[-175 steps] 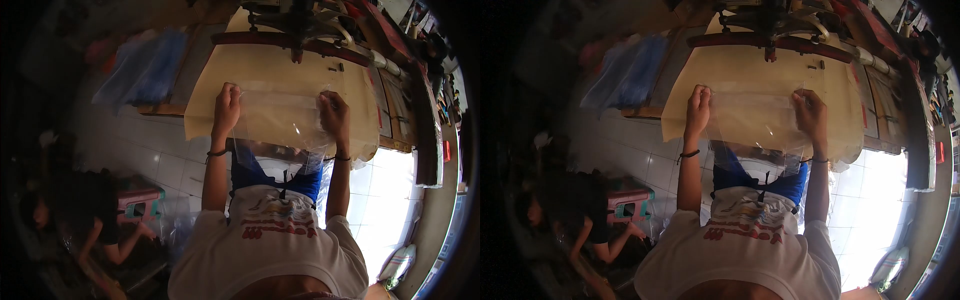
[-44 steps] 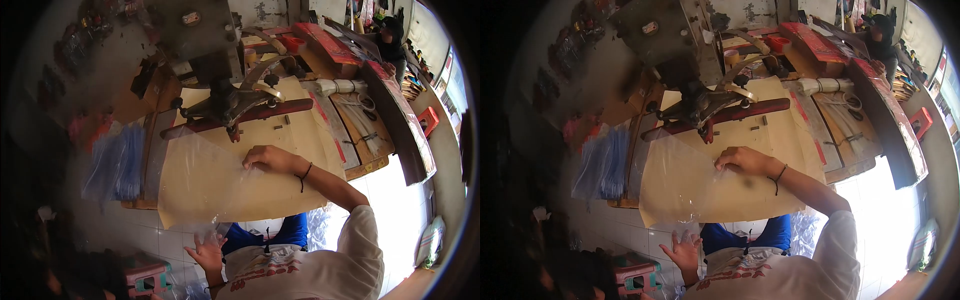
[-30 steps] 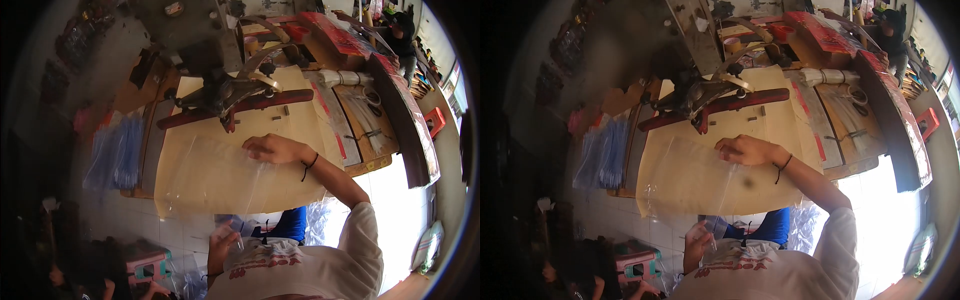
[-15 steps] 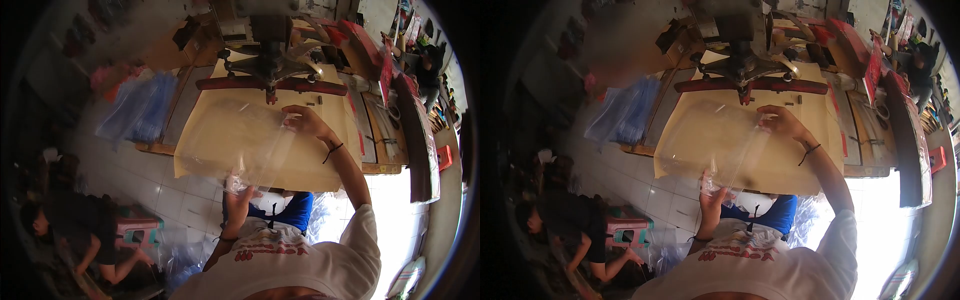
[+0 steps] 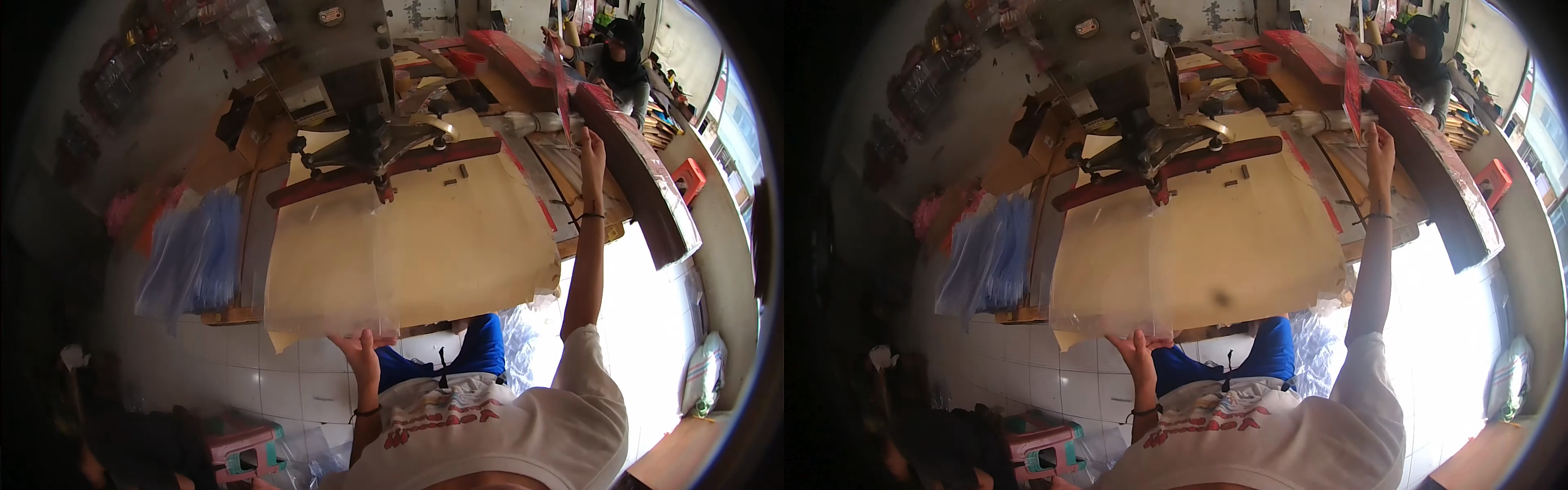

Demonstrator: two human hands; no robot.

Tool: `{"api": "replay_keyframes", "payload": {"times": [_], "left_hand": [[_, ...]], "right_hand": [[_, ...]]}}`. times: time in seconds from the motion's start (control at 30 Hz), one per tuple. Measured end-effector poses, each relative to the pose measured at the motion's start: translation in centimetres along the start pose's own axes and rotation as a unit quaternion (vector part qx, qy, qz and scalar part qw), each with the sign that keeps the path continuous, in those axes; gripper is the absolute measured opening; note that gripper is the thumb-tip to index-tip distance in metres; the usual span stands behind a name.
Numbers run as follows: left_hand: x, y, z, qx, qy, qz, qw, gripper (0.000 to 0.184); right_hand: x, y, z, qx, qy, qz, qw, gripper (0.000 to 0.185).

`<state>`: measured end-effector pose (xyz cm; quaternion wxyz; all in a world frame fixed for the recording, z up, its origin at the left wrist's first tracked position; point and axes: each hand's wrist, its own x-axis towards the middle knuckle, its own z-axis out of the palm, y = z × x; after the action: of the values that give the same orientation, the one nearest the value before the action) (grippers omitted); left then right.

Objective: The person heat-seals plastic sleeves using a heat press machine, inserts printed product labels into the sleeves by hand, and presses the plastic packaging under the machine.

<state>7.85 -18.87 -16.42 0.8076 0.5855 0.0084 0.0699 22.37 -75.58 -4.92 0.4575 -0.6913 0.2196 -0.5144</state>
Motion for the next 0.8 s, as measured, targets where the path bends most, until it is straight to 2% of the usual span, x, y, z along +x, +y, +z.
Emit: {"api": "replay_keyframes", "payload": {"times": [0.07, 0.1, 0.2, 0.23, 0.3, 0.33, 0.37, 0.5, 0.53, 0.6, 0.63, 0.73, 0.8], "left_hand": [[-1.1, 1.1, -0.5, 0.021, 0.014, -0.065, 0.998, 0.087], [-1.3, 0.9, -0.2, 0.010, 0.048, -0.037, 0.998, 0.074], [-2.3, -0.4, -1.9, -0.017, 0.030, -0.067, 0.997, 0.060], [-2.8, -0.3, -1.8, -0.007, 0.035, -0.078, 0.996, 0.042], [-2.9, -0.4, -2.7, 0.034, -0.033, -0.155, 0.987, 0.037], [-3.0, -0.4, -3.0, 0.053, -0.066, -0.193, 0.978, 0.035], [-3.1, -0.4, -3.2, 0.087, -0.072, -0.205, 0.972, 0.026], [-2.2, 1.5, -5.9, 0.146, -0.222, -0.323, 0.908, 0.029], [-1.8, 2.0, -6.4, 0.173, -0.270, -0.333, 0.887, 0.030], [-1.1, 4.3, -5.8, 0.224, -0.360, -0.351, 0.835, 0.033], [-0.4, 5.0, -5.7, 0.234, -0.410, -0.353, 0.807, 0.033], [1.2, 7.8, -3.0, 0.198, -0.501, -0.293, 0.790, 0.033], [2.3, 9.1, -1.0, 0.102, -0.514, -0.192, 0.830, 0.034]], "right_hand": [[0.7, 0.6, -0.4, 0.059, -0.015, 0.089, 0.994, 0.042], [1.4, 1.4, -0.3, 0.114, -0.034, 0.120, 0.986, 0.043], [3.1, 3.9, 1.5, 0.280, -0.098, 0.220, 0.929, 0.050], [3.1, 4.4, 2.0, 0.332, -0.117, 0.253, 0.901, 0.052], [3.4, 5.2, 2.5, 0.274, -0.135, 0.204, 0.930, 0.039], [3.6, 5.2, 2.9, 0.245, -0.144, 0.178, 0.942, 0.043], [4.2, 5.7, 3.2, 0.169, -0.186, 0.130, 0.959, 0.038], [5.2, 4.7, 4.6, 0.422, -0.262, 0.188, 0.847, 0.031], [4.5, 4.0, 4.5, 0.395, -0.228, 0.173, 0.873, 0.030], [-0.7, -5.3, 4.0, 0.336, -0.161, 0.143, 0.917, 0.028], [-0.9, -5.9, 4.3, 0.394, -0.167, 0.172, 0.887, 0.018], [-6.6, -10.2, 4.4, 0.444, -0.152, 0.145, 0.871, 0.015], [-11.3, -12.1, 4.4, 0.452, -0.167, 0.108, 0.870, 0.016]]}}
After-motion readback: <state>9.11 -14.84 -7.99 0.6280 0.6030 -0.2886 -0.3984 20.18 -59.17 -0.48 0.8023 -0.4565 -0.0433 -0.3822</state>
